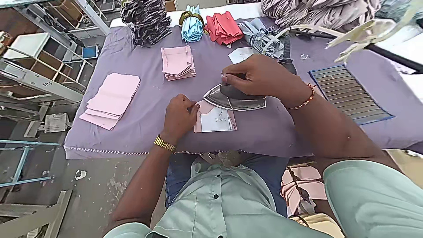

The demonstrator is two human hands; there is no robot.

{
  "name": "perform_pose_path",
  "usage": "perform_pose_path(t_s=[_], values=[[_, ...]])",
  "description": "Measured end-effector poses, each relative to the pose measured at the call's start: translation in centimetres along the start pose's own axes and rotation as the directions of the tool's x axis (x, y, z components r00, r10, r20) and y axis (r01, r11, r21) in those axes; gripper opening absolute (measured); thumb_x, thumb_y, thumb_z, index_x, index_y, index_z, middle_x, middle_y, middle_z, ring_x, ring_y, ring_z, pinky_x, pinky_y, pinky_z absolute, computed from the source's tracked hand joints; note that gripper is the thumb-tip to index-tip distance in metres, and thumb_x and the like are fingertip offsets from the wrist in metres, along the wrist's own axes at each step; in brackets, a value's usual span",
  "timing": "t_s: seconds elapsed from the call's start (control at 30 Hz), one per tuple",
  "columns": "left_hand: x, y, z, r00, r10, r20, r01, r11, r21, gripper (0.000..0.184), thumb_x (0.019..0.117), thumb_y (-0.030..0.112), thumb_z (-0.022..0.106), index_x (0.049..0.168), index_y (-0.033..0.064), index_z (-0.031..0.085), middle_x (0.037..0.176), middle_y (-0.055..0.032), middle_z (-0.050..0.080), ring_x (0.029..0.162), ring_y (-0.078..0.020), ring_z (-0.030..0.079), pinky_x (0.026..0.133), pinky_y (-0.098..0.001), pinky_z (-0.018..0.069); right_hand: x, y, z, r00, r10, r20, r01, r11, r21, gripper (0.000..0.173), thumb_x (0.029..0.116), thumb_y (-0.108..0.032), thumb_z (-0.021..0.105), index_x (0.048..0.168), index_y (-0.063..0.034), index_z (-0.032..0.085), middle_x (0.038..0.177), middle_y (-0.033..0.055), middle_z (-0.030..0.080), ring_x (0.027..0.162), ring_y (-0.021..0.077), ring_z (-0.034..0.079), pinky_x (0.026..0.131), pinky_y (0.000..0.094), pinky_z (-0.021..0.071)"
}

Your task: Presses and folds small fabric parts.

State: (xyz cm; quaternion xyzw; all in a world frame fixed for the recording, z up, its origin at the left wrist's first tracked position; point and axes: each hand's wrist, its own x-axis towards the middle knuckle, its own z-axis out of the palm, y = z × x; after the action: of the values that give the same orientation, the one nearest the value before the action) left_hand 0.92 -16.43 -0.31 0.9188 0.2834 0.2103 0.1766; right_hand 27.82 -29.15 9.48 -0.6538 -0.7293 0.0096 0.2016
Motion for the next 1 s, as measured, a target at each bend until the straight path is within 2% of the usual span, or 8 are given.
perform_pose_path(t_s=[0.13,0.23,0.4,0.57,0.63,0.73,0.9,1.0], values=[[0.3,0.6,-0.4,0.997,-0.080,0.016,0.081,0.991,-0.103,0.014,0.0958,0.030,0.069,0.097,0.0188,0.078,0.093,0.0024,0.069,0.084,-0.0103,0.066,0.077,-0.0369,0.0581,-0.8,1.1,-0.8,0.998,0.051,0.025,-0.052,0.997,0.050,0.039,0.1056,-0.055,0.045,0.105,-0.0308,0.077,0.074,-0.0071,0.065,0.067,0.0093,0.061,0.059,0.0415,0.0492],[0.4,1.4,-0.4,0.987,-0.161,0.002,0.157,0.962,-0.225,0.011,0.0974,0.025,0.068,0.097,0.0168,0.075,0.076,0.0056,0.071,0.062,-0.0049,0.065,0.058,-0.0303,0.0576,-0.1,0.8,-0.8,0.997,0.058,0.053,-0.062,0.995,0.076,0.038,0.1054,-0.053,0.046,0.103,-0.0308,0.077,0.075,-0.0077,0.066,0.068,0.0091,0.061,0.060,0.0418,0.0496],[-0.4,2.5,0.3,0.960,-0.267,-0.086,0.224,0.914,-0.338,0.023,0.1024,0.021,0.061,0.117,0.0101,0.075,0.086,0.0003,0.074,0.065,-0.0064,0.067,0.062,-0.0291,0.0599,2.2,-0.3,-0.2,0.990,0.013,0.139,-0.023,0.997,0.071,0.041,0.1069,-0.053,0.044,0.103,-0.0286,0.076,0.080,-0.0068,0.068,0.074,0.0101,0.064,0.065,0.0420,0.0516],[-0.5,3.0,-0.5,0.929,-0.370,0.026,0.359,0.878,-0.317,0.036,0.1001,0.043,0.065,0.081,0.0145,0.077,0.058,0.0020,0.063,0.048,-0.0094,0.056,0.048,-0.0342,0.0500,2.1,0.3,-0.4,0.987,0.020,0.161,-0.036,0.994,0.099,0.044,0.1053,-0.054,0.045,0.095,-0.0259,0.077,0.074,-0.0065,0.065,0.068,0.0101,0.062,0.061,0.0420,0.0492],[-0.1,3.3,-0.4,0.911,-0.406,0.068,0.410,0.877,-0.252,0.037,0.0941,0.048,0.072,0.078,0.0148,0.076,0.057,0.0014,0.063,0.048,-0.0114,0.057,0.049,-0.0376,0.0512,1.8,0.5,-0.6,0.986,0.040,0.162,-0.057,0.993,0.101,0.046,0.1045,-0.057,0.044,0.092,-0.0262,0.076,0.072,-0.0064,0.062,0.066,0.0108,0.060,0.058,0.0427,0.0477],[0.5,3.9,0.4,0.906,-0.419,0.053,0.422,0.894,-0.149,0.022,0.0909,0.037,0.073,0.082,0.0172,0.075,0.062,0.0046,0.066,0.054,-0.0100,0.061,0.054,-0.0398,0.0537,1.3,0.4,-0.7,0.987,0.071,0.141,-0.079,0.995,0.058,0.047,0.1035,-0.059,0.042,0.097,-0.0289,0.077,0.075,-0.0061,0.065,0.070,0.0127,0.063,0.060,0.0452,0.0493],[0.8,5.1,1.1,0.943,-0.332,-0.005,0.332,0.942,-0.044,0.012,0.0908,0.028,0.072,0.087,0.0161,0.075,0.068,0.0054,0.068,0.061,-0.0096,0.064,0.059,-0.0393,0.0561,0.6,0.3,0.4,0.998,0.060,0.020,-0.059,0.997,-0.044,0.050,0.1030,-0.063,0.039,0.095,-0.0278,0.073,0.068,-0.0037,0.059,0.064,0.0170,0.061,0.053,0.0462,0.0448],[0.3,5.2,1.4,0.976,-0.216,0.005,0.216,0.976,-0.009,0.016,0.0923,0.027,0.070,0.095,0.0144,0.080,0.079,0.0021,0.071,0.072,-0.0116,0.068,0.069,-0.0393,0.0593,0.6,0.4,0.7,0.998,0.047,-0.029,-0.047,0.999,-0.023,0.047,0.1028,-0.062,0.042,0.100,-0.0299,0.076,0.071,-0.0056,0.063,0.066,0.0144,0.062,0.056,0.0449,0.0468]])
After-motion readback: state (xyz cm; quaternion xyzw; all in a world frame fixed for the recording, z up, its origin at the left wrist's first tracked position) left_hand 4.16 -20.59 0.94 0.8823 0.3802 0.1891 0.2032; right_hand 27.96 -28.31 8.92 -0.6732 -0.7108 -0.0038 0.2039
